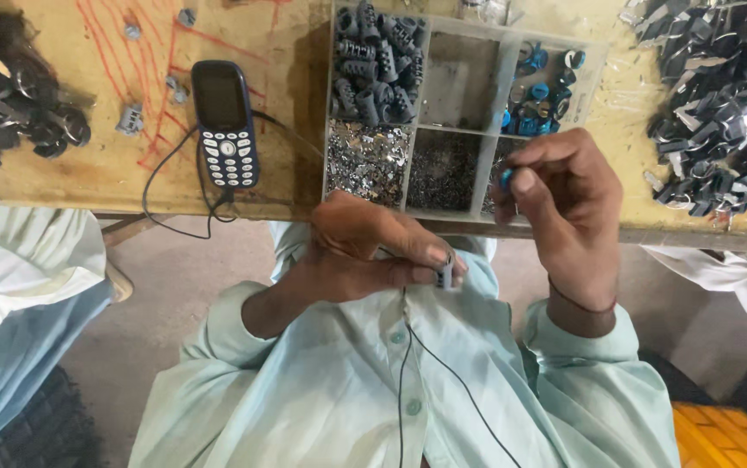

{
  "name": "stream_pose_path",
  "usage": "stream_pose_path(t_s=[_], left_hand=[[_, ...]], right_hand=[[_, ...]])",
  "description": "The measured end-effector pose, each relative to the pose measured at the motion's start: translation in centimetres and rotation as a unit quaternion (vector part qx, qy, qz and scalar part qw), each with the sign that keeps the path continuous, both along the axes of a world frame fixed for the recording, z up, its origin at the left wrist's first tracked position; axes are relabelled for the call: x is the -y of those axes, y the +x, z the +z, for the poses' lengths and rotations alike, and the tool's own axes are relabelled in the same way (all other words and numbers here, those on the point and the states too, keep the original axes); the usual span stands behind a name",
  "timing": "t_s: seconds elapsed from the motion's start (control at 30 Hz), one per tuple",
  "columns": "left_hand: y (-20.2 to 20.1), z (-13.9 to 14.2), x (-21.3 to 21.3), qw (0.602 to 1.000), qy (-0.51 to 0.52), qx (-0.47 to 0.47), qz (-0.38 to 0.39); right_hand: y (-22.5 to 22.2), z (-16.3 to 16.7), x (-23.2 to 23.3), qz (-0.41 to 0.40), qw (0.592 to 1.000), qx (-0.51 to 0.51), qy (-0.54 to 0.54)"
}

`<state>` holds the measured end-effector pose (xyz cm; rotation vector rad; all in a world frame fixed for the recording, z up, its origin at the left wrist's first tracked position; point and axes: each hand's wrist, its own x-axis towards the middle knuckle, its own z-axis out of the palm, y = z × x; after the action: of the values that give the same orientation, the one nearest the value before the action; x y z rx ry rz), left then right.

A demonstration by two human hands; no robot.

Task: The person sits at a workbench and assembles small electrical components by hand, taking plastic and metal parts from a compartmented parts box, fitting them together, and placing finished pieces aside. The person repeats this assembly cycle with different parts throughout the episode.

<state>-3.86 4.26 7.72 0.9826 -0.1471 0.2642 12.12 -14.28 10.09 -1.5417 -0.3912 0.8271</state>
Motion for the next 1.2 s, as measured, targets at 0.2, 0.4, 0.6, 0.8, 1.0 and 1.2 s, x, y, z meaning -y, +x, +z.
stream_pose_path(t_s=[0.2, 0.4, 0.6, 0.8, 1.0, 1.2], left_hand=[[-0.1, -1.4, 1.3, 0.996, 0.042, -0.054, 0.060], [-0.3, -0.9, 1.1, 0.985, 0.130, -0.072, 0.086], [0.2, -0.2, 0.4, 0.976, 0.192, -0.021, 0.101], [0.0, 2.0, -1.1, 0.981, 0.163, 0.101, 0.032], [0.2, 1.3, -0.8, 0.909, 0.386, 0.080, 0.133], [0.2, 0.9, -0.5, 0.829, 0.528, 0.104, 0.154]], right_hand=[[-1.7, 1.4, 3.9, 0.090, 0.996, -0.016, 0.017], [-1.6, 2.7, 1.7, 0.157, 0.981, 0.109, 0.030], [-1.8, 2.8, 1.8, 0.184, 0.944, 0.275, 0.005], [-0.5, 1.4, -0.3, 0.059, 0.978, 0.182, -0.084], [-0.7, 1.3, 1.4, 0.048, 0.998, -0.031, 0.009], [-1.6, 1.7, 3.1, 0.113, 0.993, 0.036, 0.029]])
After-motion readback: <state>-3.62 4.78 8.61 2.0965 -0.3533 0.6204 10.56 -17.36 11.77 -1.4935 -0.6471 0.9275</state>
